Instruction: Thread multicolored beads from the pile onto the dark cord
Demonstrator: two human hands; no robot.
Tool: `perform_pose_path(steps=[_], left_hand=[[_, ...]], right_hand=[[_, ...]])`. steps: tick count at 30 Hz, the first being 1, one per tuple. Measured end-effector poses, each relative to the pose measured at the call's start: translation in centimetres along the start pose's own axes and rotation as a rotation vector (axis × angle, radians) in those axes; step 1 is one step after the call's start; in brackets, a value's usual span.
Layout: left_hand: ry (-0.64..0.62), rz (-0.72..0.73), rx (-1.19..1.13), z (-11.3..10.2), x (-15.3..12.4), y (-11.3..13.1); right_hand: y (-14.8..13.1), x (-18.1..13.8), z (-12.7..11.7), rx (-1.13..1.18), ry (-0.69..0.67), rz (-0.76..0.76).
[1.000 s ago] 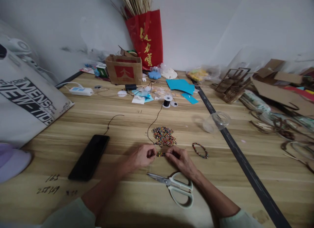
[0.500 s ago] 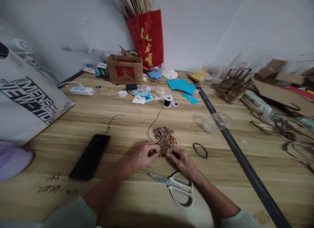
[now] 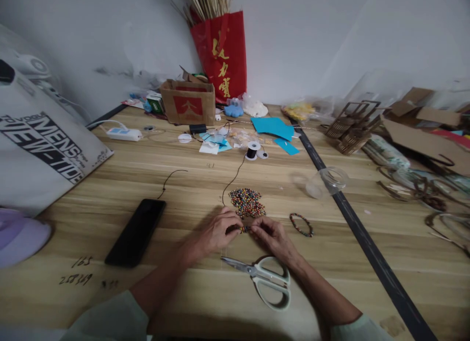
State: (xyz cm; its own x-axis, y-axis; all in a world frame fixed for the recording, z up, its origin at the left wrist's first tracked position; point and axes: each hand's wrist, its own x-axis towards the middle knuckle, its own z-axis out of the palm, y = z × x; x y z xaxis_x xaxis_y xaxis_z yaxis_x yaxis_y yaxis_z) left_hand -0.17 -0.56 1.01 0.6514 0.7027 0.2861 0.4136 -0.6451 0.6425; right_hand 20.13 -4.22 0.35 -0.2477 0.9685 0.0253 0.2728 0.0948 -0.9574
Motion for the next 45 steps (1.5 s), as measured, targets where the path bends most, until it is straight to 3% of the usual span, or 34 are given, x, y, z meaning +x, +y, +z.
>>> perform_pose_path(steps=[10, 28, 45], left_hand=[[0.005, -0.073, 0.039, 0.08, -0.15, -0.08], [0.002, -0.111, 0.03, -0.11, -0.06, 0.1], [-0.004, -0.09, 0.046, -0.21, 0.02, -0.03]], right_hand=[[0.48, 0.07, -0.21, -0.118, 0.036, -0.081], [0.45, 0.06, 0.37, 0.024, 0.067, -0.077], [0.47, -0.04, 0.08, -0.166, 0.089, -0.125]])
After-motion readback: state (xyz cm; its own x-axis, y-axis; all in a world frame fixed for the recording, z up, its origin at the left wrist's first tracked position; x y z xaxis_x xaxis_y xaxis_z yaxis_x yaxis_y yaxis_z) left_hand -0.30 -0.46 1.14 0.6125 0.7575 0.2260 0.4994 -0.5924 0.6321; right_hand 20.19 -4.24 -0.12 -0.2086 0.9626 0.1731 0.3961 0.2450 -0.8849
